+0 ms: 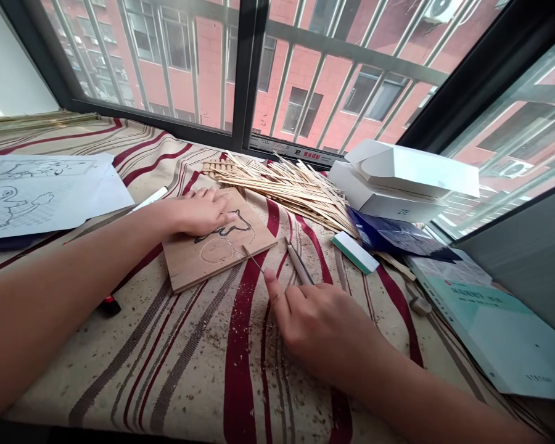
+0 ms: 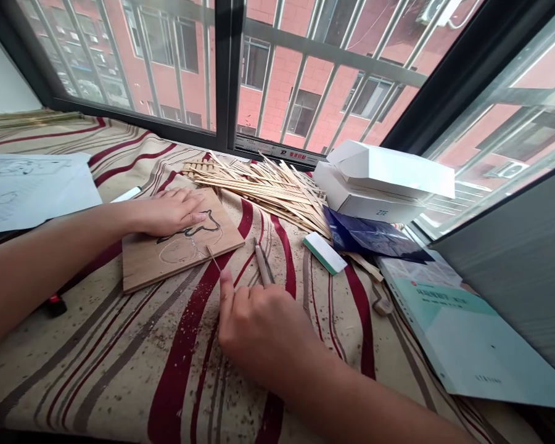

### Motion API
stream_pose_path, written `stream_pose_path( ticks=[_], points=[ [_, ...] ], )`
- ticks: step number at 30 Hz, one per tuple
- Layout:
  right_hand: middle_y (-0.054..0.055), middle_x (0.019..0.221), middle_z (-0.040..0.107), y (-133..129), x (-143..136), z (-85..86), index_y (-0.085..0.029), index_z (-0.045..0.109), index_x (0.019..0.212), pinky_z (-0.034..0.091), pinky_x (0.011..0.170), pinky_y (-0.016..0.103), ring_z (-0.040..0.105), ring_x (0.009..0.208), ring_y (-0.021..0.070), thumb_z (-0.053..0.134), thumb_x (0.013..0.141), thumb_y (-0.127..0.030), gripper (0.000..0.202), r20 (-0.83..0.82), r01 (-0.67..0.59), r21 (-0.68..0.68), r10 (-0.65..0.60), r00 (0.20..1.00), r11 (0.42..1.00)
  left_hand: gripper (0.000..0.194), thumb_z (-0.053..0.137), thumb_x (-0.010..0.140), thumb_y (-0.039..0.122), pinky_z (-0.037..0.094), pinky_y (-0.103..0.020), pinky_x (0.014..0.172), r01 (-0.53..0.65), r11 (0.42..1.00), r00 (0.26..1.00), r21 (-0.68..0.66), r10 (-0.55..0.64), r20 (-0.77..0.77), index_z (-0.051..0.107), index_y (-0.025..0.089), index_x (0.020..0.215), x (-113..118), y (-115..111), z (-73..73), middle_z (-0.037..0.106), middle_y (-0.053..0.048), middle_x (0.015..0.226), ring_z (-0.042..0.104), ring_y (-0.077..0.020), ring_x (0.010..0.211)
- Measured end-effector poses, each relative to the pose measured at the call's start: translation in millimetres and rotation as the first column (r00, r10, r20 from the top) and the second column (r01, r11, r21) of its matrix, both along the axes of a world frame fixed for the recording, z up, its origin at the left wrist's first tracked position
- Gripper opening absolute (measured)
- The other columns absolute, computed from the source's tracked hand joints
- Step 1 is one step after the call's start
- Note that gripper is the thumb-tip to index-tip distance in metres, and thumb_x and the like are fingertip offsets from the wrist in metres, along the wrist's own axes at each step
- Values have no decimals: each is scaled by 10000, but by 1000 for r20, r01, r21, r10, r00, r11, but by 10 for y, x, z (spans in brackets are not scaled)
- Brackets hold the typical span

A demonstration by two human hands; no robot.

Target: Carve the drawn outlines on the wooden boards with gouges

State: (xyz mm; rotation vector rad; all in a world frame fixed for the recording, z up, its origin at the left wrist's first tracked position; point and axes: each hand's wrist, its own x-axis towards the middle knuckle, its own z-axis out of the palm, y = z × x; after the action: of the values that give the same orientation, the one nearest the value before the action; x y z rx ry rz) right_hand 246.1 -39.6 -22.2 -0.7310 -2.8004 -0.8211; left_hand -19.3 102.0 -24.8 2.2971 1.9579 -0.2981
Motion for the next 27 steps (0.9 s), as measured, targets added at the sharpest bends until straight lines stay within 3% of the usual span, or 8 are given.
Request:
stream_pose_path(
  ticks=[3,8,12,17,27],
  points=[
    [18,565,594,-24,8,15,2,713,1280,148,439,321,518,409,161,621,719,15,569,6,-6,-25,6,1000,1000,807,174,1034,642,124,-542,1292,11,999,1000,-45,-11,0,96,165,1681,-14,6,-1,59,-237,1737,65,-368,1623],
    [20,558,605,-15,-3,36,0,685,1321,128,416,295,484,387,131,606,756,22,571,46,28,-47,-25,999,999,808,163,1030,654,105,-537,1295,-5,999,1000,-44,6,1,75,185,1682,-36,25,-10,28,-217,1745,36,-354,1627],
    [11,561,595,-21,1,33,-1,690,1312,143,418,306,502,391,154,581,697,40,626,14,-7,-72,8,1000,997,818,166,1025,664,113,-527,1296,-2,999,1000,-53,2,2,78,183,1681,-31,28,-14,52,-232,1739,53,-356,1626],
    [28,566,604,16,15,31,25,700,1284,155,422,313,523,408,163,575,763,10,536,5,3,-50,-3,1000,999,818,147,1025,667,90,-518,1301,-7,999,1000,-52,6,-12,47,190,1683,-25,40,-24,10,-214,1746,-1,-345,1629],
    [32,578,606,-58,33,15,25,715,1260,173,430,313,516,414,156,559,765,37,519,-59,-20,-69,16,998,997,813,131,1026,646,129,-558,1285,-27,998,1000,-55,26,-6,73,167,1681,-29,41,0,42,-237,1738,49,-383,1622]
  ],
)
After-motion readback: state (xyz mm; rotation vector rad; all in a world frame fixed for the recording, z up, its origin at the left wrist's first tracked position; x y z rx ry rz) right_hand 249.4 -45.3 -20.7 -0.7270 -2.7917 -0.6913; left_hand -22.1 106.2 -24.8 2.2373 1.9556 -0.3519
